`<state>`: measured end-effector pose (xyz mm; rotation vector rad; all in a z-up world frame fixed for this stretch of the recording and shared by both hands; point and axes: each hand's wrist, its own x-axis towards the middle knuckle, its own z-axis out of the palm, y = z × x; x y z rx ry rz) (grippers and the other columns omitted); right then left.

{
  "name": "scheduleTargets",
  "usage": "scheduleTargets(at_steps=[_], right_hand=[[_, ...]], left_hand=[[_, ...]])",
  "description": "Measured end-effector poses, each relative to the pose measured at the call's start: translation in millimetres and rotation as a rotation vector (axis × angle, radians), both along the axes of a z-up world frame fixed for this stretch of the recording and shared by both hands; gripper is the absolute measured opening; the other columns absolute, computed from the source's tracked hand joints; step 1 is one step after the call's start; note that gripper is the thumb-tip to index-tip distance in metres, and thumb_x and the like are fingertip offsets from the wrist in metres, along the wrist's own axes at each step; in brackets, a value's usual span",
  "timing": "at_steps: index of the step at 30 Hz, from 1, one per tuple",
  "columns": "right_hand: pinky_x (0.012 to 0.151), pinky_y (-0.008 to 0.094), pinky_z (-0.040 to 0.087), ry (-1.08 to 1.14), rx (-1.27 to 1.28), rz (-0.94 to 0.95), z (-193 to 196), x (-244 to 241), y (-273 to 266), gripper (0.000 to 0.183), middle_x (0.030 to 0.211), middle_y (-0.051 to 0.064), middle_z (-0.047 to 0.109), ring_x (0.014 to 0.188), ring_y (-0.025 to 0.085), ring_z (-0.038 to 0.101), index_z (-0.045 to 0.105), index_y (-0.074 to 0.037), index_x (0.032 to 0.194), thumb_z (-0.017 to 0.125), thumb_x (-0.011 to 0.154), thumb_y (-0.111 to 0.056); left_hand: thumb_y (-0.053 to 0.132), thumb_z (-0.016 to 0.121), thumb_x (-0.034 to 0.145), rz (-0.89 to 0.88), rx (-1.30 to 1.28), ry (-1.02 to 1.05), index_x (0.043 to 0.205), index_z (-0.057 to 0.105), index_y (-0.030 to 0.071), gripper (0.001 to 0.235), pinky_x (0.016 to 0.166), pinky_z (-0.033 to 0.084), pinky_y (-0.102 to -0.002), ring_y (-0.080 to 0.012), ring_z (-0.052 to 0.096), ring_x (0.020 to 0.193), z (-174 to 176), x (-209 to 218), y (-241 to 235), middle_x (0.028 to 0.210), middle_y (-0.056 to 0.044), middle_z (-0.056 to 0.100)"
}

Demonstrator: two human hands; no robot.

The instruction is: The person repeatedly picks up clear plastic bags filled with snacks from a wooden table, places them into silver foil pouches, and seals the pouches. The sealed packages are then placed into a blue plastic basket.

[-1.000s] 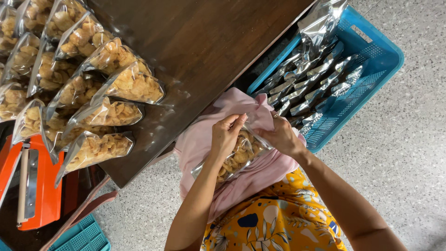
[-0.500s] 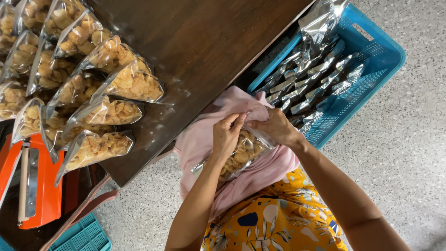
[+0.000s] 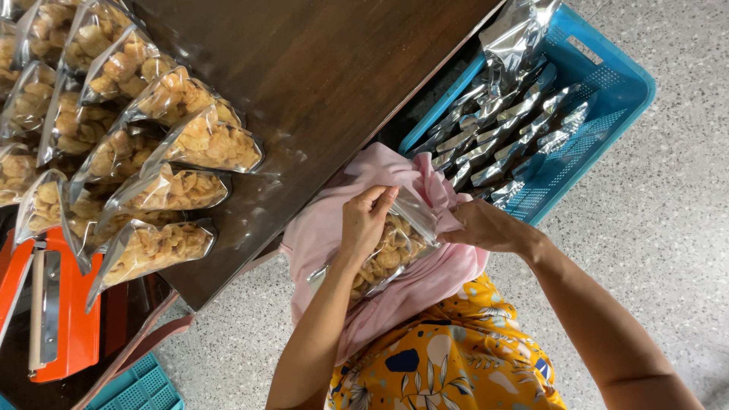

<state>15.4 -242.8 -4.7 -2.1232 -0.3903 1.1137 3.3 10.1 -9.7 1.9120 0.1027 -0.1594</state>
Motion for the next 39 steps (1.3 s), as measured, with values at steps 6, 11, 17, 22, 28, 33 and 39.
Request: scheduleTargets(at_steps=[6,11,17,22,28,33,39], right_hand=[[0.08,0.036,0.061,-0.205,-0.104,0.232,37.4,-6.7,6.8,0.034,0.108,0.011,0.074,0.091,0.021,0.071,0.075,-0.011,0.114,0.07,0.092,-0.037],[0.093,0.043,0.061,0.048,0.44,-0.077,25.7,-11.5,-14.9,0.04,0.114,0.011,0.075,0.102,0.023,0.073,0.074,-0.012,0.121,0.066,0.094,-0.04],[0.054,0.039,0.062,-0.186,-0.282,-0.409,-138.5,15.4,-76.3,0.043,0.078,0.015,0.075,0.066,0.023,0.074,0.072,-0.01,0.117,0.044,0.11,-0.042],[0.071,0.038,0.06,0.245,-0.059,-0.38,-218.1,-21.2,-44.8,0.042,0.101,0.013,0.08,0.088,0.025,0.073,0.075,-0.004,0.12,0.061,0.096,-0.036],[0.091,0.047,0.059,0.61,-0.245,-0.522,-229.8,-12.1,-38.7,0.049,0.124,0.014,0.074,0.114,0.03,0.071,0.069,0.0,0.129,0.056,0.1,-0.037],[0.087,0.041,0.063,0.104,-0.516,-0.017,-229.7,28.8,-85.3,0.053,0.106,0.011,0.082,0.097,0.028,0.08,0.08,-0.012,0.11,0.056,0.094,-0.057],[0.087,0.04,0.064,0.019,-0.537,-0.166,-223.3,63.4,-113.5,0.045,0.11,0.008,0.082,0.099,0.027,0.081,0.072,-0.021,0.126,0.058,0.096,-0.052]], left_hand=[[0.03,0.074,0.085,-0.631,0.169,0.11,0.117,0.07,0.01,0.038,0.066,0.059,-0.04,-0.0251,0.073,0.082,45.9,39.6,7.8,0.108,-0.011,0.072],[0.019,0.075,0.081,-0.935,0.75,-0.029,0.095,0.08,0.012,0.017,0.072,0.058,-0.043,-0.027,0.073,0.083,65.6,40.4,-23.5,0.094,-0.011,0.077],[0.015,0.063,0.097,-0.942,0.856,0.014,0.101,0.066,0.006,0.011,0.056,0.057,-0.039,-0.025,0.072,0.068,145.9,31.2,10.7,0.076,-0.012,0.071],[0.004,0.049,0.101,-0.581,0.742,0.001,0.102,0.062,0.015,0.017,0.047,0.052,-0.033,-0.0207,0.066,0.054,234.8,87.9,69.8,0.065,-0.008,0.066],[0.01,0.056,0.109,-0.216,0.915,-0.395,0.109,0.072,0.012,0.016,0.062,0.057,-0.043,-0.0296,0.071,0.067,258.3,231.5,166.1,0.084,-0.016,0.073],[0.008,0.067,0.103,-0.042,1.115,-0.593,0.109,0.075,0.004,0.011,0.079,0.054,-0.052,-0.0412,0.069,0.091,183.3,344.8,265.5,0.101,-0.024,0.073],[-0.001,0.05,0.096,0.299,1.254,-0.391,0.096,0.072,-0.006,0.022,0.075,0.054,-0.054,-0.0465,0.069,0.086,72.6,438.2,406.2,0.093,-0.031,0.071]])
